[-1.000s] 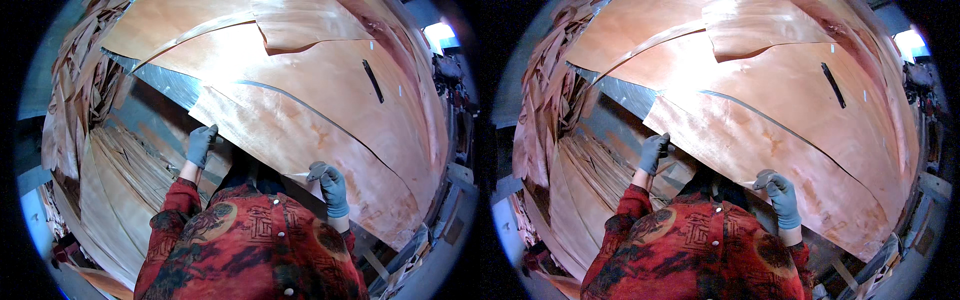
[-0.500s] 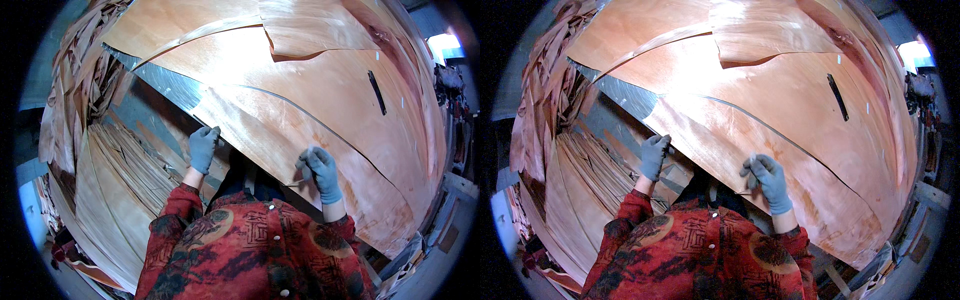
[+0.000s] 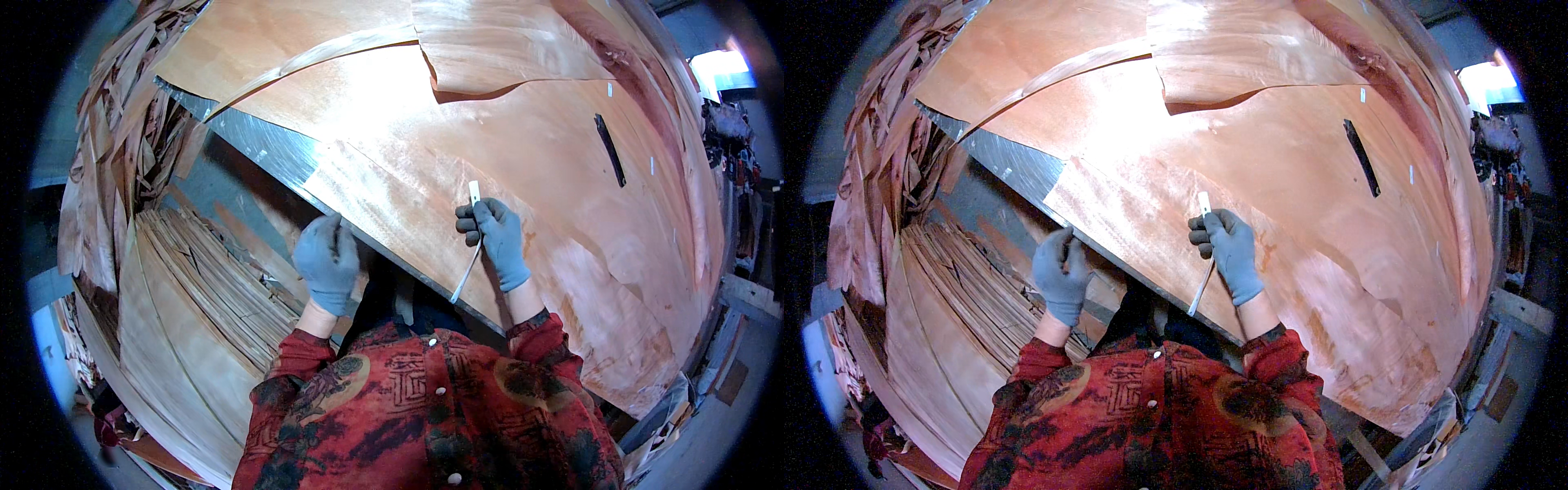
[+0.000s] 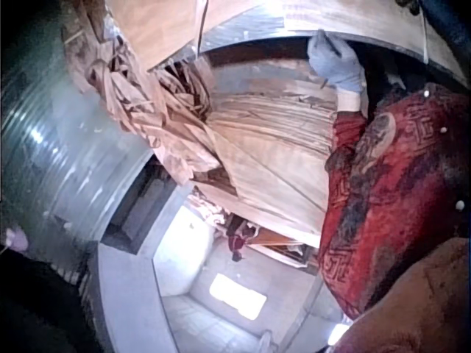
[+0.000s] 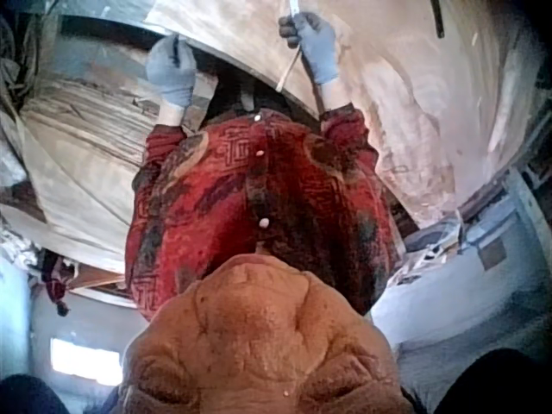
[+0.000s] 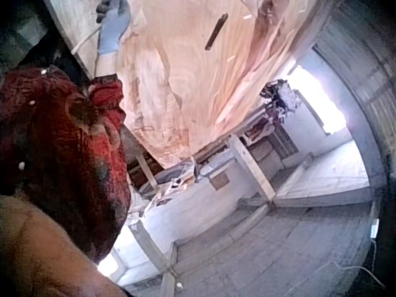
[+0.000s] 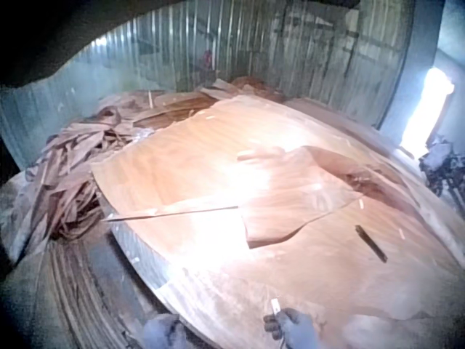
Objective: The person applies thin wood veneer sheets to a large curved wooden surface. They use a utility knife to trim the veneer and a small white stick to smooth the material and press it into place. The person works methodically across the surface, adjusting the veneer and removing excess material.
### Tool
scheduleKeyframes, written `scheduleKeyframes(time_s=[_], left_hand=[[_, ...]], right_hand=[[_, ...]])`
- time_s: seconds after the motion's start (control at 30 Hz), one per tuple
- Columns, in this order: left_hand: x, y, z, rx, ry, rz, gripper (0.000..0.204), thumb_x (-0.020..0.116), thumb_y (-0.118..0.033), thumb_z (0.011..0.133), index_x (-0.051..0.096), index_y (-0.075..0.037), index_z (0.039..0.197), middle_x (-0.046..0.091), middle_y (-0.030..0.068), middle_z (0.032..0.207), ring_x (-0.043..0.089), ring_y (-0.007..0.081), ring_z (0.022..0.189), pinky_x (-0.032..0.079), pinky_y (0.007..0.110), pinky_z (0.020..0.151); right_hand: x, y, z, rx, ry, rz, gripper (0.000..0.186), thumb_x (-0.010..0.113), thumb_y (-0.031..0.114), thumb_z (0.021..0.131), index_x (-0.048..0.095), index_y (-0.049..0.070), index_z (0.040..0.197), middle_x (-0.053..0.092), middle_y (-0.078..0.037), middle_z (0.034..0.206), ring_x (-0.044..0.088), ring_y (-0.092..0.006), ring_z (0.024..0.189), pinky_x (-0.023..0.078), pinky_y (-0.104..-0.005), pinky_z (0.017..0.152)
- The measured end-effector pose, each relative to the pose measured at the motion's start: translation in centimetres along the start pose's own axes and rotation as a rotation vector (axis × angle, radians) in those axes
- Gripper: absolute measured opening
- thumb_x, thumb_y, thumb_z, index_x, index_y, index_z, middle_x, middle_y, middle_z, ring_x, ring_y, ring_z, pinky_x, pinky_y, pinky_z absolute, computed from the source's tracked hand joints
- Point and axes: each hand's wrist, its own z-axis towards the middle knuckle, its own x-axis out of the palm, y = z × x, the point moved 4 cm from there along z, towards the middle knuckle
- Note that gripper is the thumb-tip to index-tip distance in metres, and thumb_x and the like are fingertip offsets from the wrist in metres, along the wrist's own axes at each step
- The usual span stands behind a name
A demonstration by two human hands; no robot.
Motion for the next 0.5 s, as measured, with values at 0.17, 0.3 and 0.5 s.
scheduleKeyframes(time_s=[0.17, 0.3, 0.5], left_hand=[[3.2, -3.4, -0.6, 0.325, 0.145, 0.035, 0.087, 0.065, -0.006, 0.076, 0.013, -0.001, 0.144, 0.043, 0.0215, 0.133, 0.050, 0.0327, 0.109, 0.044, 0.039, 0.080], [5.4, -2.5, -1.2, 0.331, 0.300, 0.095, 0.099, 0.067, -0.017, 0.076, -0.003, -0.002, 0.145, 0.037, 0.0134, 0.142, 0.008, 0.0350, 0.140, 0.028, 0.047, 0.098], [7.1, -1.8, 0.1, 0.374, 0.314, 0.093, 0.096, 0.064, -0.018, 0.079, -0.005, -0.002, 0.145, 0.034, 0.0094, 0.145, 0.004, 0.0367, 0.140, 0.026, 0.048, 0.101]], right_hand=[[0.7, -1.1, -1.5, 0.076, 0.098, -0.044, 0.023, 0.046, 0.015, 0.094, 0.058, -0.004, 0.096, 0.063, -0.009, 0.083, 0.055, -0.0088, 0.063, 0.043, -0.0202, 0.052], [1.2, -1.6, -1.7, 0.046, 0.069, -0.010, 0.024, 0.047, 0.016, 0.094, 0.058, -0.005, 0.096, 0.062, -0.009, 0.082, 0.055, -0.0085, 0.063, 0.042, -0.0197, 0.052], [0.7, 0.2, -0.1, 0.021, -0.014, 0.041, 0.025, 0.049, 0.018, 0.094, 0.057, -0.006, 0.093, 0.063, -0.012, 0.083, 0.056, -0.0087, 0.061, 0.041, -0.0189, 0.048]])
